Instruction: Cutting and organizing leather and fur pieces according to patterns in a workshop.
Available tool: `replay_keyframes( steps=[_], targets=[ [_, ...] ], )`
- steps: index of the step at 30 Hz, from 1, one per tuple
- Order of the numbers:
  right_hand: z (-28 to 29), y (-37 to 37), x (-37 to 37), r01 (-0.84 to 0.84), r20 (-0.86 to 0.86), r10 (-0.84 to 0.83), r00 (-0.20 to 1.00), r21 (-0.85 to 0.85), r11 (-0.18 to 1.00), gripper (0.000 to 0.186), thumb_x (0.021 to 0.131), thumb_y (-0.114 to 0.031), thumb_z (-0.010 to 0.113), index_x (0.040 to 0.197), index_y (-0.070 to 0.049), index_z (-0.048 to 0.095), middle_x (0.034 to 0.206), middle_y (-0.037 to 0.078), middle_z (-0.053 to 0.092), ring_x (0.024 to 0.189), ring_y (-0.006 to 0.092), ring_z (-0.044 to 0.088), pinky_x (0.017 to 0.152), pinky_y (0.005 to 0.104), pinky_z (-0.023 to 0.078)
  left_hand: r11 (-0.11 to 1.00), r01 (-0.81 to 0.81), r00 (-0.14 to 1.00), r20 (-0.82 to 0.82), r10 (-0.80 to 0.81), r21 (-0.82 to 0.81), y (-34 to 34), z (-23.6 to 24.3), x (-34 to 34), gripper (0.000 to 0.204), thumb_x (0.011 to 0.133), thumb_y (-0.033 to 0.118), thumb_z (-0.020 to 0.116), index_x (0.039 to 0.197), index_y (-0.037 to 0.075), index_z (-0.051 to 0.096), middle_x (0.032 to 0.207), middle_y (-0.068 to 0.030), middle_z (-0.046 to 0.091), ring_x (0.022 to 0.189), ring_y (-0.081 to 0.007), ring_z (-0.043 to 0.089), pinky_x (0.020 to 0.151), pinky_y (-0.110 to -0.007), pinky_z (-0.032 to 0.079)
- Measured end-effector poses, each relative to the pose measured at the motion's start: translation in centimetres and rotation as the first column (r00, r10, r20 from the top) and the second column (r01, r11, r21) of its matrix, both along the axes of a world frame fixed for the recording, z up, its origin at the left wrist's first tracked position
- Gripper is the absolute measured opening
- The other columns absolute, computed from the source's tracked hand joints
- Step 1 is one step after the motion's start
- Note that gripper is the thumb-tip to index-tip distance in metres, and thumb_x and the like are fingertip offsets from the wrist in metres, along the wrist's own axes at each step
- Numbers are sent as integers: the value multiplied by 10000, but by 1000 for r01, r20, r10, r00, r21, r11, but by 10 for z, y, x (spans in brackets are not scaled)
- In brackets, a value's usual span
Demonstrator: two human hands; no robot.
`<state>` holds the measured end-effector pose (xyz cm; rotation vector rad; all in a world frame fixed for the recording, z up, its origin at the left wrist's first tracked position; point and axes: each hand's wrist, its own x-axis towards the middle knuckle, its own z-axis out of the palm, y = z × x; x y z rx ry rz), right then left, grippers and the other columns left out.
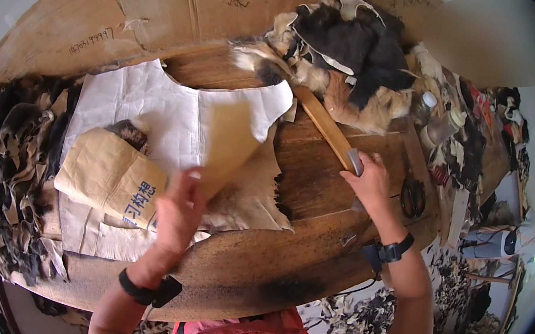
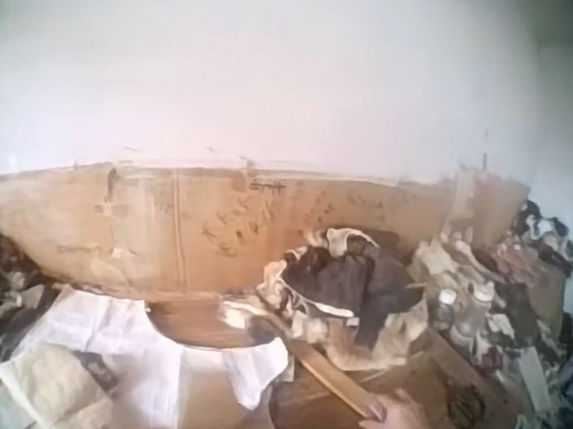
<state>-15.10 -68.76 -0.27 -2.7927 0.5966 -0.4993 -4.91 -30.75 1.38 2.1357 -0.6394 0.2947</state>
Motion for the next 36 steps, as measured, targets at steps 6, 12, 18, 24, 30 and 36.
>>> replay_keyframes(
  steps=[6,12,18,24,30,36],
  targets=[
    [7,-13,9,60,-88,-42,995,221,974,512,707,-258,846,1134,-22,691,1020,206,663,855,358,673,783,428,544,927,-358,927,-163,338,-113,67,-2,91,186,895,-24,552,1067,37,584,740,-88,636,638,-190,610,597,-349,491],
    [43,3,26,-214,166,197,966,96,972,514,725,-220,828,1185,-44,683,1029,164,639,911,309,673,799,368,556,903,-364,896,-177,406,228,91,36,119,230,945,79,541,1054,34,738,969,-152,737,877,-202,688,798,-314,519],
    [16,31,112,-555,125,541,832,206,806,497,750,-124,822,1221,-89,668,1166,126,574,925,309,644,797,375,540,892,-237,966,193,173,386,94,76,131,390,933,127,594,1311,39,621,1180,-181,692,1070,-318,670,951,-396,497],
    [12,48,136,-501,80,495,865,181,847,357,781,-150,816,1096,-56,677,1111,147,573,911,322,647,760,410,524,965,-19,972,-223,79,261,9,106,45,288,864,-18,674,1151,-2,688,922,-73,738,862,-137,687,760,-275,540],
    [66,110,76,-629,303,604,737,-19,777,218,794,-236,791,920,-102,675,915,64,580,731,218,582,697,372,506,941,327,673,-676,-299,-91,-64,64,13,648,769,47,804,1370,63,562,902,-110,704,771,-165,673,714,-296,557],
    [55,148,26,-730,374,628,683,374,571,273,792,-161,793,1016,-86,656,888,81,631,759,239,632,651,383,503,641,630,550,-329,-767,-440,-70,2,13,387,732,71,781,1090,26,641,821,-79,657,738,-194,652,687,-335,523]
  ],
)
